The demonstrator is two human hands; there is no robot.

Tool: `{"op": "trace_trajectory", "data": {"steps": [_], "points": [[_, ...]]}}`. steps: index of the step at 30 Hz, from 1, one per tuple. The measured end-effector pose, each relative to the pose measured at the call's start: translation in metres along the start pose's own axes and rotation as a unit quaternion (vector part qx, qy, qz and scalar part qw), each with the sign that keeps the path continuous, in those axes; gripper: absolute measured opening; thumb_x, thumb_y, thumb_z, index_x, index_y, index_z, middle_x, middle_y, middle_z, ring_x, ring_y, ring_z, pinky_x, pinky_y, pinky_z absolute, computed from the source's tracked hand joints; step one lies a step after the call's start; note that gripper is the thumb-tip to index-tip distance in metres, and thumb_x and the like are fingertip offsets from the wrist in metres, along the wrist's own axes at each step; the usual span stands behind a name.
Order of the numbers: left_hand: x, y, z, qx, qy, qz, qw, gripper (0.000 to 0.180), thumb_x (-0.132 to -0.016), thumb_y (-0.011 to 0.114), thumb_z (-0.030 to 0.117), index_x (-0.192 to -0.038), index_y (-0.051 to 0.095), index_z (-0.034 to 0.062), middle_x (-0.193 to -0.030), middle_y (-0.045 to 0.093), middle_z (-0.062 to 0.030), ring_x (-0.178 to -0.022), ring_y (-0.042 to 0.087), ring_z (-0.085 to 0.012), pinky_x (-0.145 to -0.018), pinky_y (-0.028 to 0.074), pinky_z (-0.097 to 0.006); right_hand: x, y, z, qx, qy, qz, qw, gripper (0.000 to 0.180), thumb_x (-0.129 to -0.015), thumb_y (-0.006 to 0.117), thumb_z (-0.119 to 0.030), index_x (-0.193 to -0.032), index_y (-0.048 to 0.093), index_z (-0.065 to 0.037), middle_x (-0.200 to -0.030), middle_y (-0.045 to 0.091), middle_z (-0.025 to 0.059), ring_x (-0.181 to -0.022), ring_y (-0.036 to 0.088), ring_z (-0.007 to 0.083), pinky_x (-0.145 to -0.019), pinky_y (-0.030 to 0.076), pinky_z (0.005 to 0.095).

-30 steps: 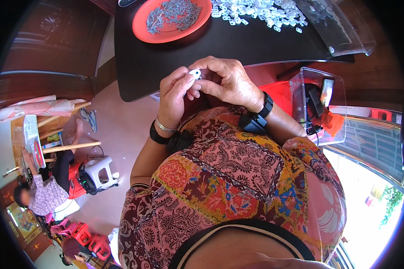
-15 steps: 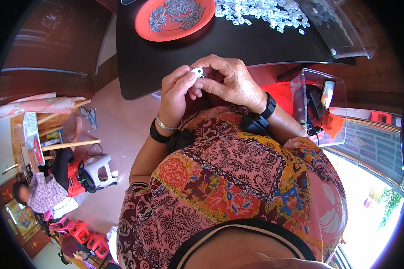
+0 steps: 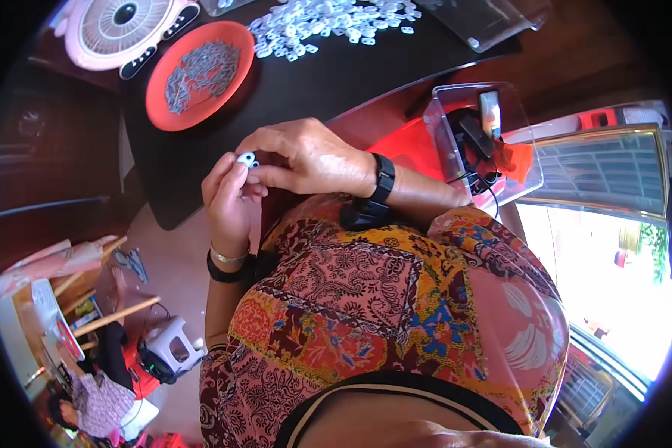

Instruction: Assembling small plastic components by manually inserting metal pins.

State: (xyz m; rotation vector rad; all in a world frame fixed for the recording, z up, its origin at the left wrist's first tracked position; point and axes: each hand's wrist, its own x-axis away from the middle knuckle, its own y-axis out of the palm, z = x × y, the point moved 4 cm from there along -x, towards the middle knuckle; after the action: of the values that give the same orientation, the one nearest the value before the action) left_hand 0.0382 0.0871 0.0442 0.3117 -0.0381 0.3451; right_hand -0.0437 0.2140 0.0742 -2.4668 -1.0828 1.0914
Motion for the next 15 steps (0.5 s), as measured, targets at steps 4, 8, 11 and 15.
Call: {"op": "trace_trajectory", "data": {"steps": [4, 8, 11, 15], "points": [[-0.007, 0.004, 0.009, -0.088, -0.005, -0.029, 0.996, 0.019, -0.09, 0.05, 0.019, -0.082, 0.055, 0.0025, -0.066, 0.055, -0.0012, -0.059, 0.053, -0.008, -0.054, 0.038, -0.02, 0.001, -0.008, -0.005, 0.039, -0.017, 0.022, 0.999, 0.028, -0.079, 0.071, -0.017, -0.102, 0.062, -0.003, -0.089, 0.066, 0.0123, -0.077, 0.065, 0.03, -0.065, 0.053, 0.0351], [-0.018, 0.019, 0.018, -0.114, 0.039, -0.095, 0.988, 0.022, -0.091, 0.048, 0.02, -0.077, 0.052, 0.0032, -0.063, 0.052, -0.0005, -0.056, 0.045, -0.0062, -0.053, 0.033, -0.02, 0.006, -0.037, -0.021, 0.151, -0.041, 0.064, 0.986, 0.03, -0.078, 0.072, -0.019, -0.103, 0.062, -0.005, -0.082, 0.063, 0.0109, -0.074, 0.064, 0.0288, -0.064, 0.053, 0.0357], [-0.028, 0.017, 0.017, -0.102, 0.065, -0.089, 0.989, 0.025, -0.093, 0.045, 0.022, -0.076, 0.051, 0.0031, -0.062, 0.049, -0.0017, -0.055, 0.043, -0.0076, -0.053, 0.032, -0.021, 0.021, -0.072, -0.026, 0.227, -0.058, 0.114, 0.965, 0.03, -0.076, 0.074, -0.017, -0.101, 0.064, -0.006, -0.076, 0.06, 0.0081, -0.069, 0.062, 0.0267, -0.059, 0.051, 0.0364], [-0.036, 0.014, 0.013, -0.074, 0.066, -0.102, 0.99, 0.025, -0.095, 0.04, 0.019, -0.076, 0.044, 0.004, -0.063, 0.044, -0.0046, -0.054, 0.04, -0.0118, -0.052, 0.031, -0.024, 0.063, -0.142, -0.008, 0.328, 0.111, 0.195, 0.918, 0.021, -0.077, 0.072, -0.018, -0.095, 0.067, -0.008, -0.077, 0.061, 0.008, -0.066, 0.063, 0.0243, -0.058, 0.052, 0.0328]]}}
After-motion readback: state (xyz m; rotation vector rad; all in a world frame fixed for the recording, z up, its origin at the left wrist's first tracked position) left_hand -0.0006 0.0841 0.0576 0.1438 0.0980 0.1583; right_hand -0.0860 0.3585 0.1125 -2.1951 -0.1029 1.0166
